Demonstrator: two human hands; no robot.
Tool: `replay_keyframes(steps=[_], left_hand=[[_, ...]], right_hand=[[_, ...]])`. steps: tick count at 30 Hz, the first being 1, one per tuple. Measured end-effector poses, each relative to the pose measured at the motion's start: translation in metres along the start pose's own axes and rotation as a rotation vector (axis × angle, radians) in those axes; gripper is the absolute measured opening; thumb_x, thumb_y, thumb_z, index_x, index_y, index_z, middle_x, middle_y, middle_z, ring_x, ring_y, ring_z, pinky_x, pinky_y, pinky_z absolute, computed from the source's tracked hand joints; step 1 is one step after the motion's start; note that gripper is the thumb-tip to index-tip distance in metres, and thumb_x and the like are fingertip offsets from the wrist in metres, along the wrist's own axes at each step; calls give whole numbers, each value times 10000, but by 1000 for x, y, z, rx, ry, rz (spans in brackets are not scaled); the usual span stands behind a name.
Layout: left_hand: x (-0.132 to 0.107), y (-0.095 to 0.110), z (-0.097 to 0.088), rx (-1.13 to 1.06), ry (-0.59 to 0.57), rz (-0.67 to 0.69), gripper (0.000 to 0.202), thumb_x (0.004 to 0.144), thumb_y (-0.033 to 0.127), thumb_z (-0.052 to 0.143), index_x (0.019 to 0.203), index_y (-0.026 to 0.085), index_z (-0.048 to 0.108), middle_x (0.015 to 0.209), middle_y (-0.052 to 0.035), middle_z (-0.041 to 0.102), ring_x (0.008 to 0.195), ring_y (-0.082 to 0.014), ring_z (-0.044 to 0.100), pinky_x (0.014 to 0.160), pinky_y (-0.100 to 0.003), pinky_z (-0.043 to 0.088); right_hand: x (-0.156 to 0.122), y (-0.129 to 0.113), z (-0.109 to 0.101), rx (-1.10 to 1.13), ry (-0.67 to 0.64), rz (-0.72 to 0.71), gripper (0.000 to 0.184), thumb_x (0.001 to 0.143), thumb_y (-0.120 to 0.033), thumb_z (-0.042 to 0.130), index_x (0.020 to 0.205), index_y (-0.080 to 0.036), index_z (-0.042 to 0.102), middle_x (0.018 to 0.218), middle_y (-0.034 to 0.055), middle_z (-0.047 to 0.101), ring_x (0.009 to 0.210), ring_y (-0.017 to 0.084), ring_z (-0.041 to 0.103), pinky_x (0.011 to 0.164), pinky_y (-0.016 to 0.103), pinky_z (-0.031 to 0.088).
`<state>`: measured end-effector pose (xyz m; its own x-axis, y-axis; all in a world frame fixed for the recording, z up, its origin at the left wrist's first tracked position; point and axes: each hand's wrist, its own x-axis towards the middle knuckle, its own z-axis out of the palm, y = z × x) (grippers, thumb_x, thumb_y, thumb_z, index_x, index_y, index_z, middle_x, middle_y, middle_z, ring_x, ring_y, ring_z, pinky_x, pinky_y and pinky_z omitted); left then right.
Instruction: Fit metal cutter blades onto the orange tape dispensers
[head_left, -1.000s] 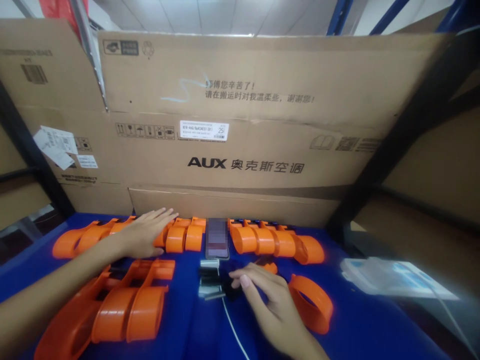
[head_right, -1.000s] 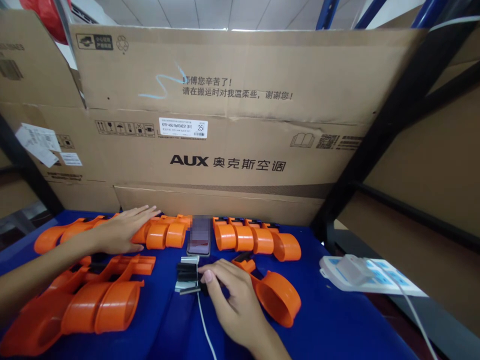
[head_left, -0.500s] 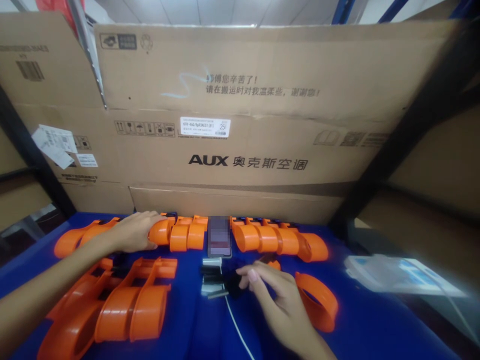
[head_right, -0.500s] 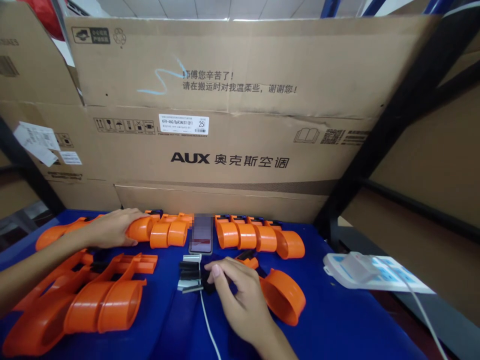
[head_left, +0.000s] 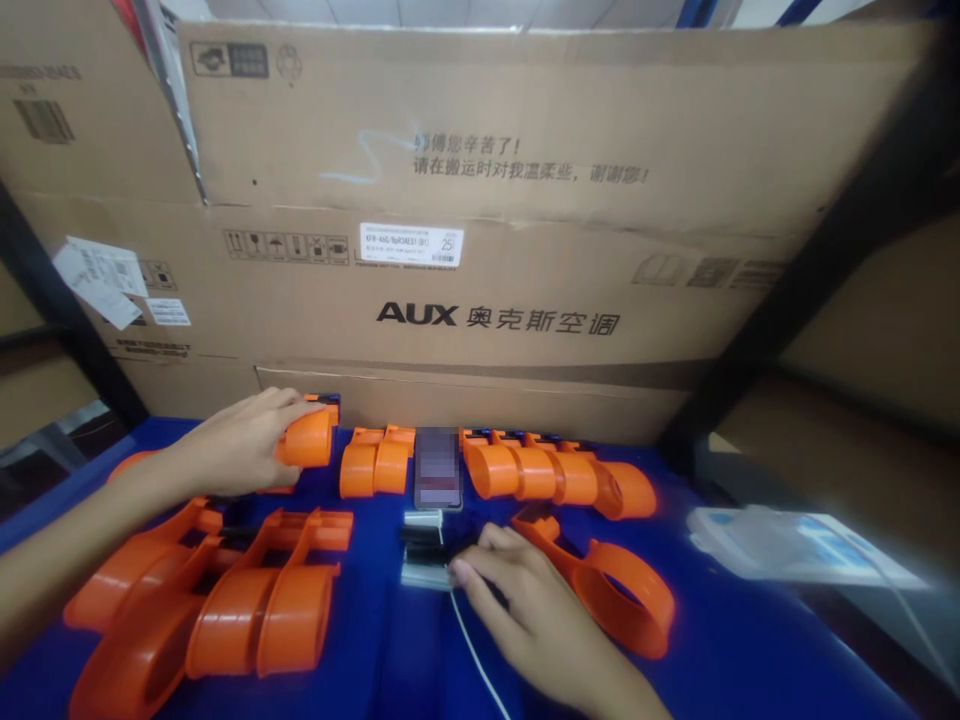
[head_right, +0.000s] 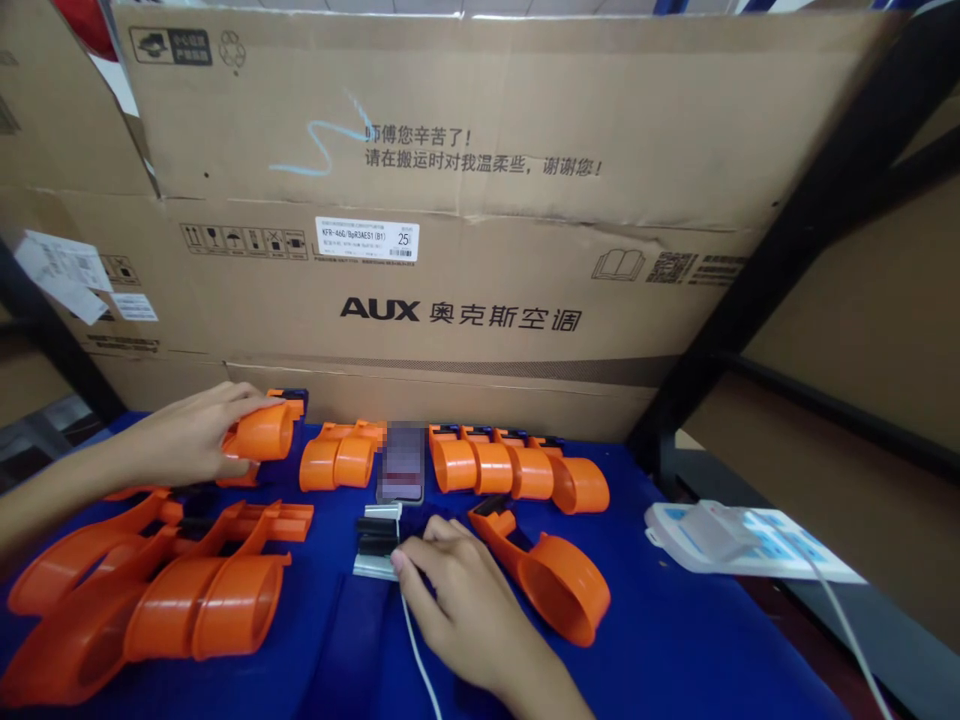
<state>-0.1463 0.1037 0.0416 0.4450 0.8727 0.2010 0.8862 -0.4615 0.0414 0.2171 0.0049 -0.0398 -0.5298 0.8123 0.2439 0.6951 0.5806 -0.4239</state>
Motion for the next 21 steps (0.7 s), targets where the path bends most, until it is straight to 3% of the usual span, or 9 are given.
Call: replay_keyframes(steps=[7, 10, 13, 17, 21], left_hand=[[0, 0, -11, 3, 88, 7, 806, 702, 406, 736, 1465, 251, 528, 1312, -120, 596, 1175, -373, 581, 1005, -482, 451], [-5, 12, -20, 49, 170, 43, 810, 723, 381, 731, 1486, 244, 495, 1301, -130, 568, 1219, -381, 542, 1010, -506, 456], [-20, 45, -23, 72, 292, 159, 758, 771, 355, 712, 1481, 210, 490, 1274, -152, 550, 1205, -369, 529, 986, -511, 473], [-47, 117, -10, 26, 354, 365, 774, 769, 240, 695, 1504, 204, 457, 1304, -162, 551, 1164, -341, 530, 974, -511, 486], [-58, 177, 23, -1, 497, 533, 724, 723, 158, 641, 1436, 103, 531, 1181, -165, 614, 1138, -342, 532, 1051, -546, 450]], right_hand=[[0, -1, 5, 21, -54, 0, 359, 1077, -343, 411, 849, -209, 654, 862, 38, 608, 832, 200, 615, 778, 342, 494], [1, 0, 3, 77, 6, 27, 374, 1078, -358, 400, 870, -213, 675, 878, 51, 624, 839, 213, 610, 779, 359, 492], [1, 2, 0, 229, 159, 65, 330, 1072, -373, 416, 983, -232, 700, 922, 62, 673, 894, 236, 626, 819, 384, 491], [0, 6, -2, 572, 337, 164, 312, 1060, -394, 446, 1301, -269, 601, 1026, 54, 727, 969, 236, 649, 912, 397, 475], [-2, 9, -5, 916, 298, 198, 453, 1015, -407, 528, 1445, -270, 490, 1007, 42, 716, 906, 205, 637, 872, 359, 483]])
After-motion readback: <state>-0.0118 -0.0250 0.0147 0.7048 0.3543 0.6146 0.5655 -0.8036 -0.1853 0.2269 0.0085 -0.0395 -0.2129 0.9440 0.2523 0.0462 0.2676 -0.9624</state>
